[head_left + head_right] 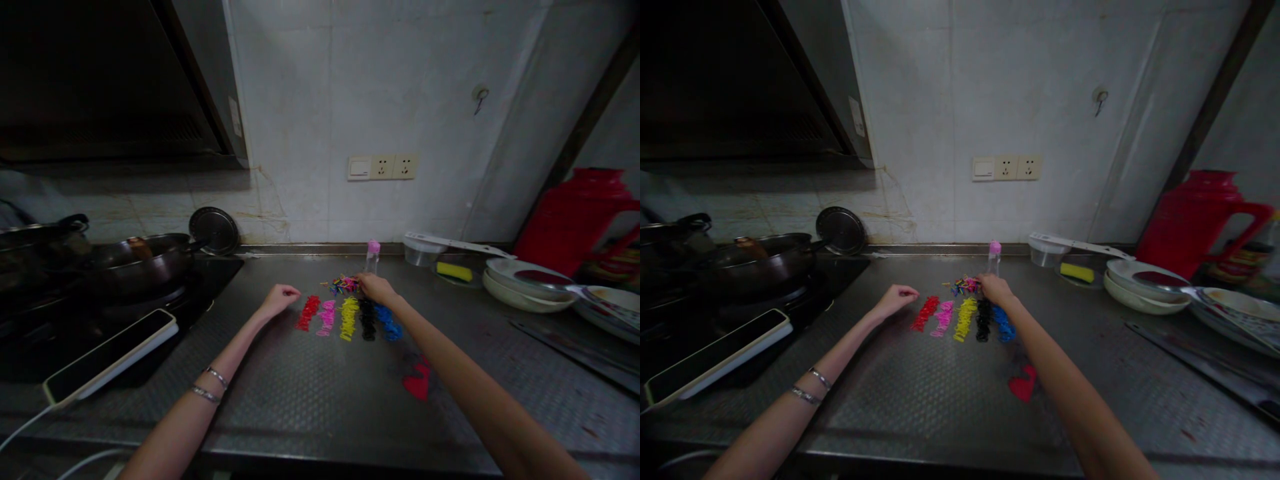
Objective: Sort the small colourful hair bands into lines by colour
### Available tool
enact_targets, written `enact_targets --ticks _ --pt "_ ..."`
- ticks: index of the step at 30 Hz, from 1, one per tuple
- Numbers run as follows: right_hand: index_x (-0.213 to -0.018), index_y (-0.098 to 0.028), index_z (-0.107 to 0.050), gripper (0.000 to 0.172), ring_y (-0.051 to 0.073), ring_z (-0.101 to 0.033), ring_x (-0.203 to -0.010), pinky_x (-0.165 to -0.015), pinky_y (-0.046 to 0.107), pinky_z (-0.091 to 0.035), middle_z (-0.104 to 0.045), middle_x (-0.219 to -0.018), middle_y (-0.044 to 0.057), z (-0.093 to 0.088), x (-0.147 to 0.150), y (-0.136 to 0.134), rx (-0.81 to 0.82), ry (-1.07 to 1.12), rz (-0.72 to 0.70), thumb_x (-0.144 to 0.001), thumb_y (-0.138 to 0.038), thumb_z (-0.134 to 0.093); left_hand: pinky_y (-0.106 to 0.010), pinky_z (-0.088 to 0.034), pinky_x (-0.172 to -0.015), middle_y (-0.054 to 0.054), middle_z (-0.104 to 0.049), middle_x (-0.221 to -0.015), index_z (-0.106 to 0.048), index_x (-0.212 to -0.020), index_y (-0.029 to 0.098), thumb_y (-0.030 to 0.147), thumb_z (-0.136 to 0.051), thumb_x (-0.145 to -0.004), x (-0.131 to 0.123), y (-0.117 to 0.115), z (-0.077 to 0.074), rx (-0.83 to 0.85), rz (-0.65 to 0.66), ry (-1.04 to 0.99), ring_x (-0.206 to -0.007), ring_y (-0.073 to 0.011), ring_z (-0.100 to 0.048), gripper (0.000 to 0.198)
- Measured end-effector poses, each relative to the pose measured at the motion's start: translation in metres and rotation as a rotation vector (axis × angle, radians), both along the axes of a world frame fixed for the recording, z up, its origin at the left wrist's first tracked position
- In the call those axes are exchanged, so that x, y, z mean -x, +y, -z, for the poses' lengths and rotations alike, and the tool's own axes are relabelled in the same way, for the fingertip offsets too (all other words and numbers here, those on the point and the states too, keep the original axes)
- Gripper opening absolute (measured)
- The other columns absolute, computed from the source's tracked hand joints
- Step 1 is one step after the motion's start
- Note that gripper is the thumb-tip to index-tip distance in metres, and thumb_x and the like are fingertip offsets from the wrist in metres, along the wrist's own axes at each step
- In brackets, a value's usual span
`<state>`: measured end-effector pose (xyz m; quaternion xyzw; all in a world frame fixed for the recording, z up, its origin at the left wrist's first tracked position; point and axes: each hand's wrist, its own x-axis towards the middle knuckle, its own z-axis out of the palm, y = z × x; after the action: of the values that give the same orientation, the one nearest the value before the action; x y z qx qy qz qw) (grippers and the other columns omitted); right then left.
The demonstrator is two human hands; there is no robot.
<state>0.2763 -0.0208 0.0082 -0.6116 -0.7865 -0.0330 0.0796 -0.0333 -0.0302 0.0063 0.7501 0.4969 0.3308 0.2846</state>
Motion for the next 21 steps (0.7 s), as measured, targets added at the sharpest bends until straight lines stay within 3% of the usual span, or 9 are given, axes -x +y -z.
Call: enact_targets --ticks 12,21 --pt "-0.119 -0.019 -0.044 0.033 0.021 -0.055 -0.098 -0.074 0.028 -0.042 -0.057 -0.108 0.014 0.0 0.006 0.006 0.044 -0.022 0.058 -0.086 -0.022 -0.038 -0.027 -0.045 -0.075 -0.007 -0.069 -0.083 -0.068 -0.082 0.012 0.026 -0.051 -0.069 0.009 -0.002 0.004 -0.04 -0.014 0.025 -0.078 -0.0173 -0.06 0.026" --pt "-0.124 -0.015 -0.038 0.043 0.018 -0.057 -0.09 -0.074 0.025 -0.039 -0.06 -0.102 0.013 -0.002 -0.011 0.014 -0.008 0.132 0.051 -0.082 -0.018 -0.043 -0.027 -0.045 -0.077 -0.006 -0.069 -0.083 -0.068 -0.081 0.013 0.025 -0.05 -0.069 0.01 -0.002 0.0 -0.042 -0.036 0.019 -0.08 -0.0172 -0.061 0.024"
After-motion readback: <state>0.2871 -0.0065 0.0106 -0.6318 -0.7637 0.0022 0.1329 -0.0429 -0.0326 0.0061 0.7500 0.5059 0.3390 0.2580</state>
